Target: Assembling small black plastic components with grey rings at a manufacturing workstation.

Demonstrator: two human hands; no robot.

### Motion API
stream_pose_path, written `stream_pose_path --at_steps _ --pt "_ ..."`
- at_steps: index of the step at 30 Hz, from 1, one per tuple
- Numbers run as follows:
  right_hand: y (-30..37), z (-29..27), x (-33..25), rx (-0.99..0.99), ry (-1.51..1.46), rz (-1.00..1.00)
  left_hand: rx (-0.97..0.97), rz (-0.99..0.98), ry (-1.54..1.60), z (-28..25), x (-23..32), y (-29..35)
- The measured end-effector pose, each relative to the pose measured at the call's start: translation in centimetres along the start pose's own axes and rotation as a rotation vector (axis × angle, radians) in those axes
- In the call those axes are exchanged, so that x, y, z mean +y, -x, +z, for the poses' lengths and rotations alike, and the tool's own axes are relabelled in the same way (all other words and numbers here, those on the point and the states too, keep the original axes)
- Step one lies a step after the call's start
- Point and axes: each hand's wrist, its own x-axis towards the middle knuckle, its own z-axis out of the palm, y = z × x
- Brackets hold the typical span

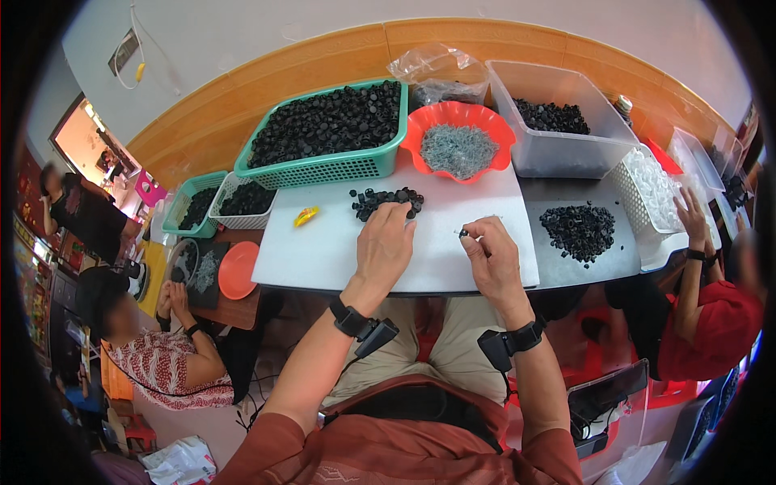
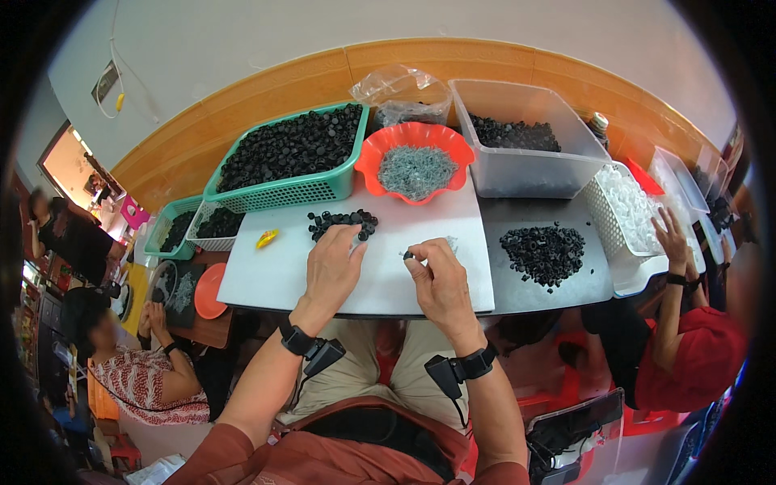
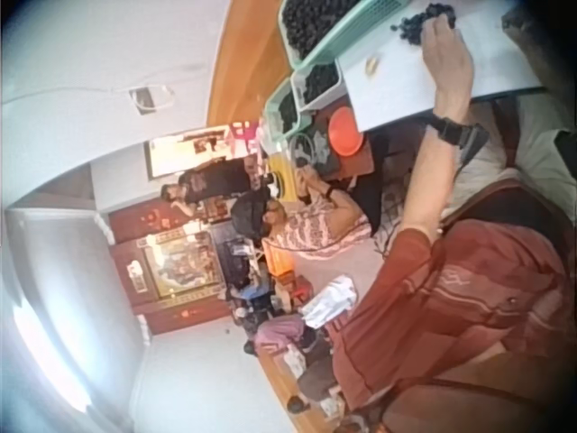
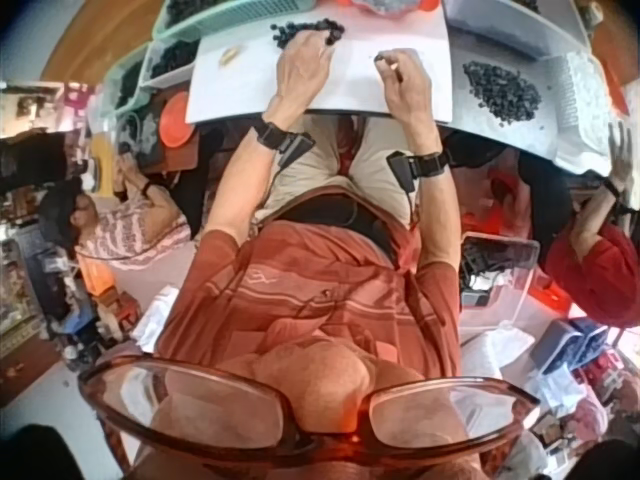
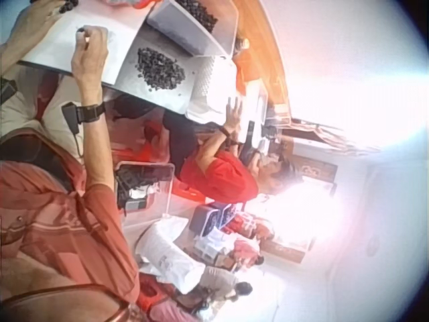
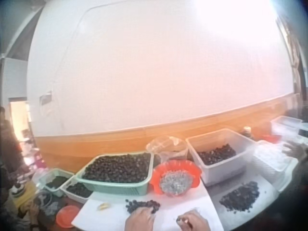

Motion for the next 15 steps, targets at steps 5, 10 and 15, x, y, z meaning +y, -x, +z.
stream_pose_path --at_steps 5,10,15 --pt "0.2 0.0 0.0 -0.012 -0.019 0.048 -0.092 0.016 -0.093 0.3 -0.5 -0.2" --pt "0.1 0.0 -0.1 -0.013 -0.016 0.048 -0.147 -0.015 -0.005 0.0 -0.9 -0.1" --pt "0.2 -0.1 0.1 -0.011 -0.015 0.046 -0.232 -0.026 0.096 -0.9 -0.7 -0.1"
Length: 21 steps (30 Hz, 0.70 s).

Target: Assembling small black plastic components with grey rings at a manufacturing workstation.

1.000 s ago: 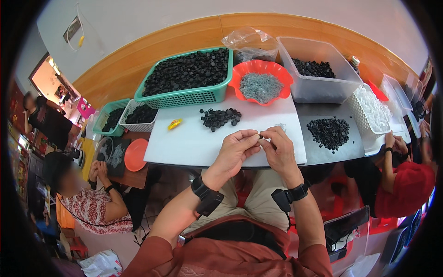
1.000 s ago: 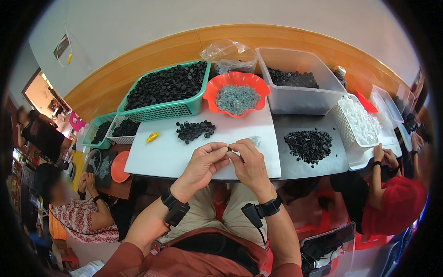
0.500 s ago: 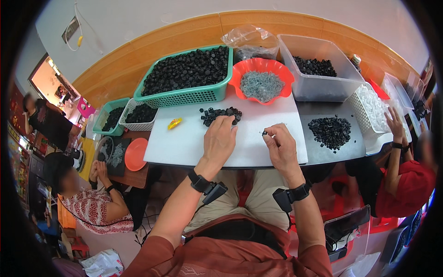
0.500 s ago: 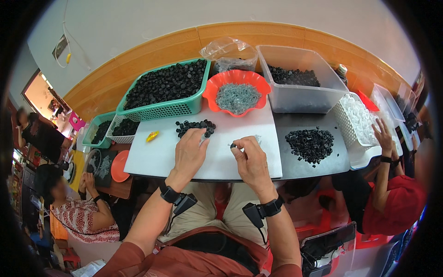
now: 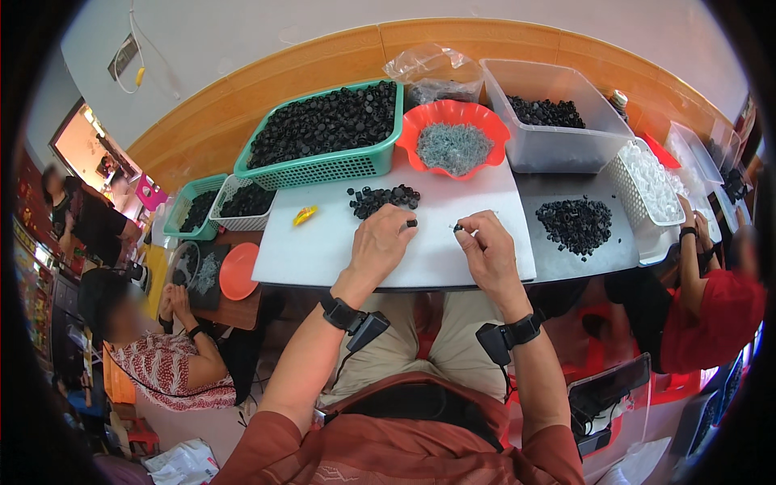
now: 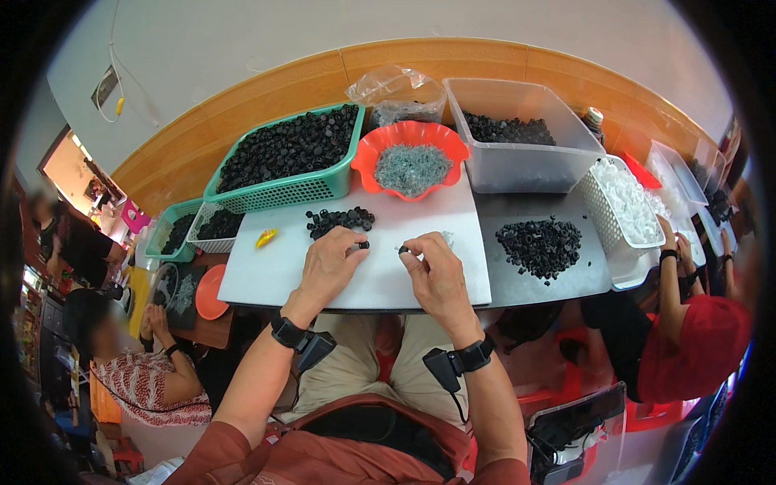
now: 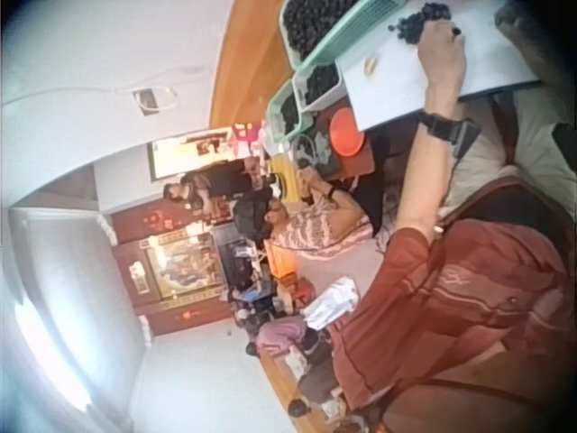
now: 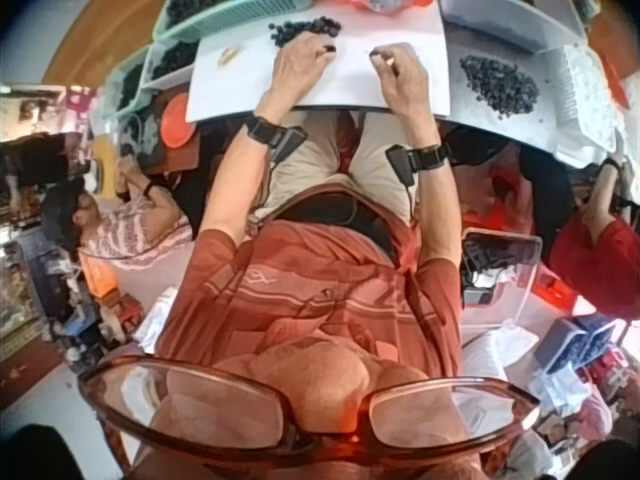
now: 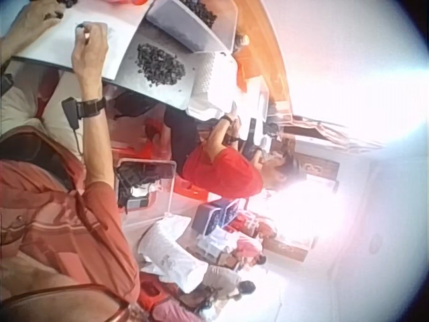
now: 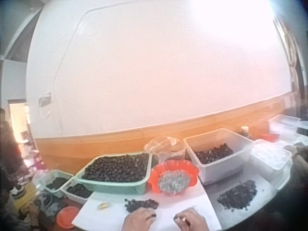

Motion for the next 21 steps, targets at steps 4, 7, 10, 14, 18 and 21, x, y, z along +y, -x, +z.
stream_pose_path --at_steps 4,7,10,14,18,21 --pt "-0.1 0.0 0.0 -0.005 -0.01 0.005 -0.014 0.049 -0.011 -0.4 0.2 0.3" --pt "-0.1 0.0 -0.1 -0.001 -0.002 -0.001 -0.049 0.045 0.017 -0.6 0.3 0.3" --pt "-0.1 0.0 0.0 0.004 -0.006 -0.005 -0.037 0.035 0.049 -0.7 0.8 0.2" --pt "-0.1 0.0 0.0 0.007 -0.016 -0.006 -0.064 -0.045 0.127 -1.0 1.3 0.1" --pt "-0.1 0.0 0.0 0.005 -0.022 -0.007 -0.139 -0.033 0.064 -1.4 0.8 0.0" --pt "-0.1 -0.1 0.1 0.009 -0.037 -0.009 -0.175 -0.07 0.067 -1.8 1.3 -0.3"
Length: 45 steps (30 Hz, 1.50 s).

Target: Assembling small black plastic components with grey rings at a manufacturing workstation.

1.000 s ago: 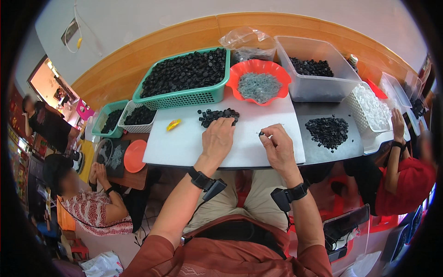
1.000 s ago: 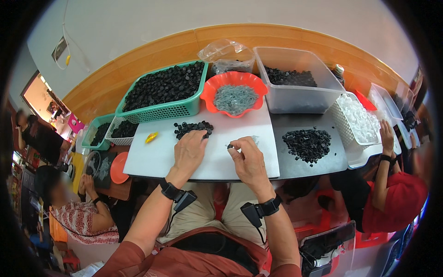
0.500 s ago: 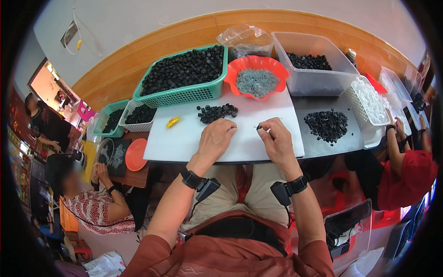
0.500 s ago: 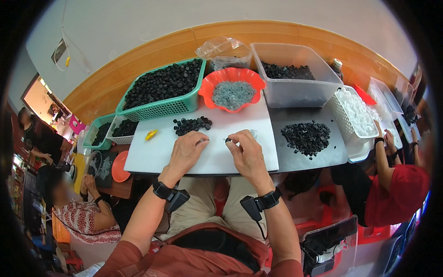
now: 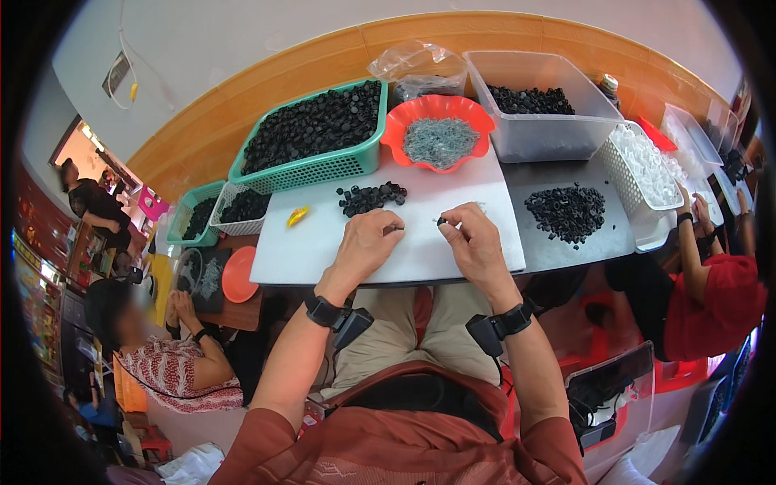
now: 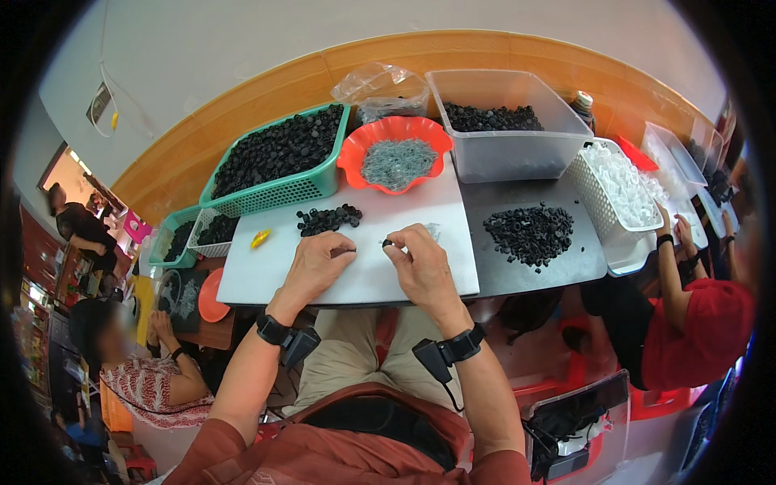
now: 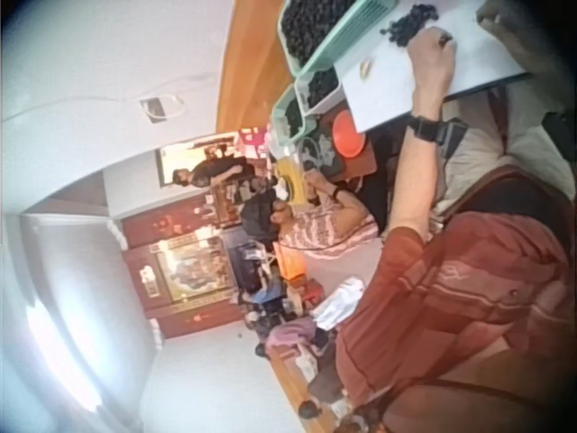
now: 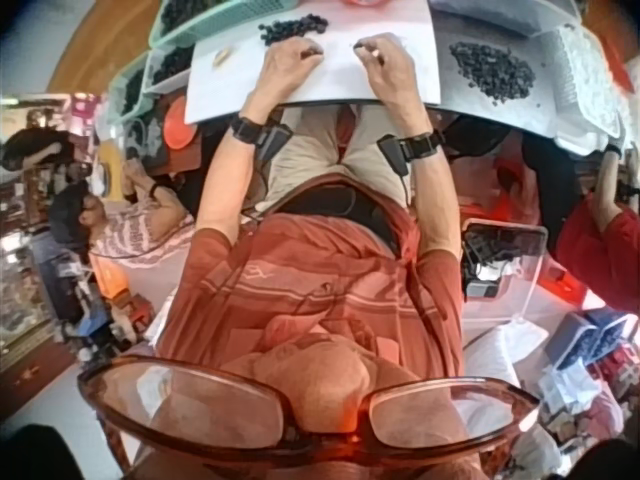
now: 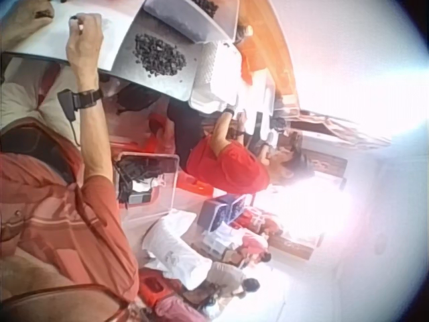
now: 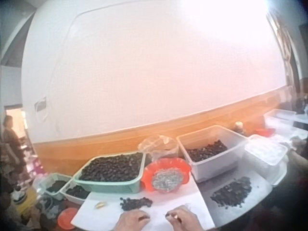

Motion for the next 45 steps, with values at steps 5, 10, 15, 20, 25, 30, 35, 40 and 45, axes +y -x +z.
stream_pose_path --at_steps 5,10,15,20,25,30,35,40,45 --pt "-0.1 -0.2 -0.1 0.009 -0.027 0.002 0.018 -0.081 0.177 0.4 -0.2 0.2" --pt "0.0 -0.3 -0.2 -0.01 -0.036 0.036 -0.063 -0.291 0.647 0.3 -0.2 0.2" --pt "-0.1 -0.3 -0.3 -0.012 -0.025 0.044 -0.1 -0.338 0.892 0.2 0.1 0.2" --pt "-0.2 -0.5 -0.6 -0.009 -0.015 0.032 -0.141 -0.355 1.064 0.5 0.0 0.0" --pt "-0.2 -0.3 -0.1 0.005 -0.013 0.002 -0.164 -0.386 1.219 1.0 0.1 0.1" --pt "0.0 -0.1 -0.1 0.003 -0.006 -0.001 -0.151 -0.423 1.336 1.2 -0.2 0.5" --pt "0.0 -0.2 -0.4 -0.004 0.011 -0.017 -0.155 -0.415 1.439 1.2 -0.4 0.7" --pt "0.0 -0.1 -0.4 -0.001 0.003 -0.028 -0.174 -0.428 1.574 1.7 -0.5 0.9" --pt "0.4 0.3 -0.5 0.003 0.037 -0.037 -0.177 -0.459 1.642 2.0 -1.1 1.1"
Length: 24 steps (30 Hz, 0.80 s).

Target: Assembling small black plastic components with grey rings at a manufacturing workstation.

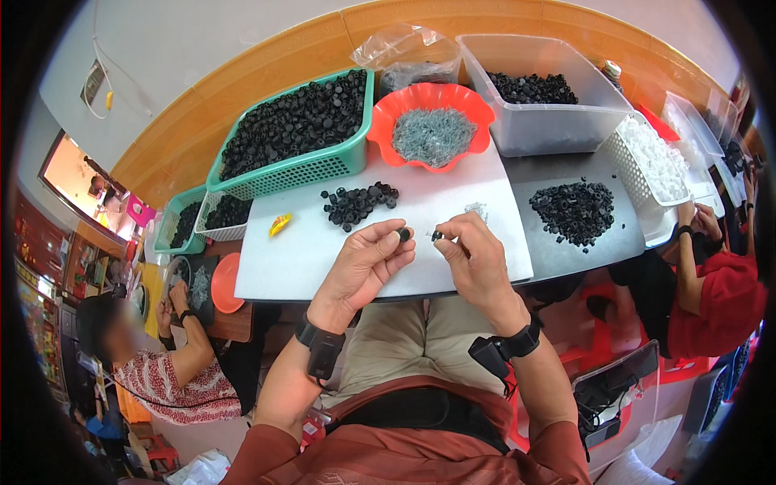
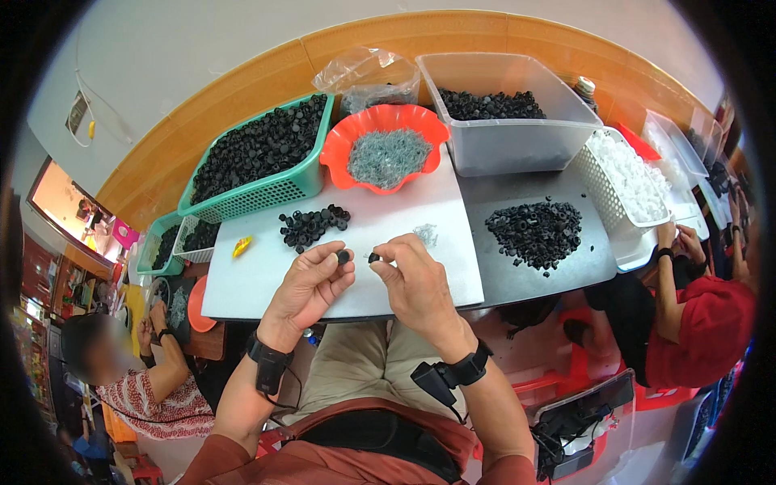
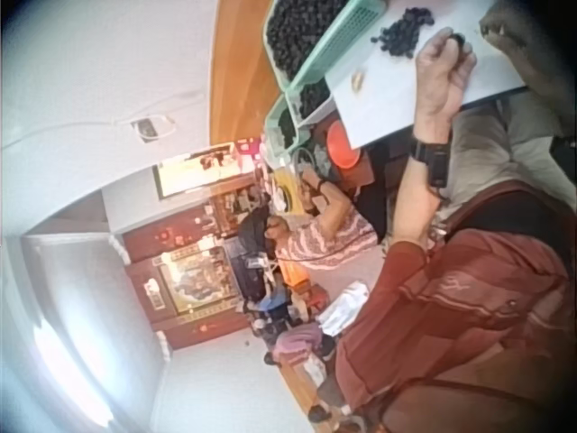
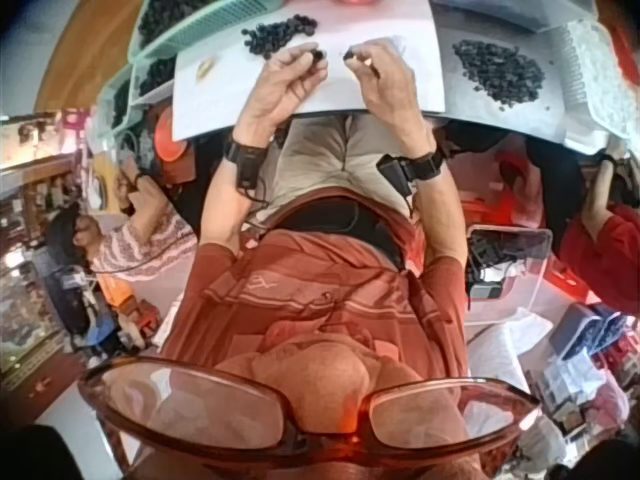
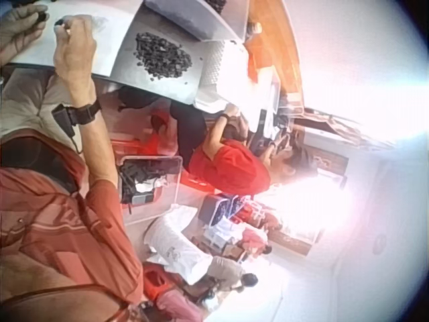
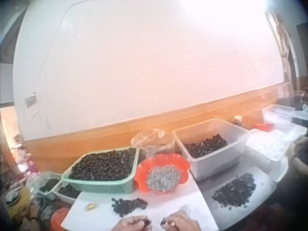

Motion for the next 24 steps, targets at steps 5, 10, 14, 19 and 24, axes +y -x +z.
stream_pose_path --at_steps 5,10,14,19,24 --pt "-0.1 1.0 -0.9 -0.011 -0.042 -0.006 -0.006 0.0 0.025 -0.1 0.0 0.1" --pt "-0.5 1.8 -0.9 -0.015 -0.039 -0.021 -0.018 -0.003 0.048 -0.3 -0.1 0.1" --pt "-0.7 2.0 -0.8 -0.013 0.02 -0.06 -0.05 0.004 0.038 -0.3 -0.2 0.1" --pt "-0.7 2.1 -0.8 -0.036 0.051 -0.065 -0.052 0.012 0.027 -0.4 -0.4 0.1" --pt "-0.5 2.2 -1.0 -0.057 0.044 -0.051 -0.068 0.026 -0.005 -0.1 -0.4 0.3"
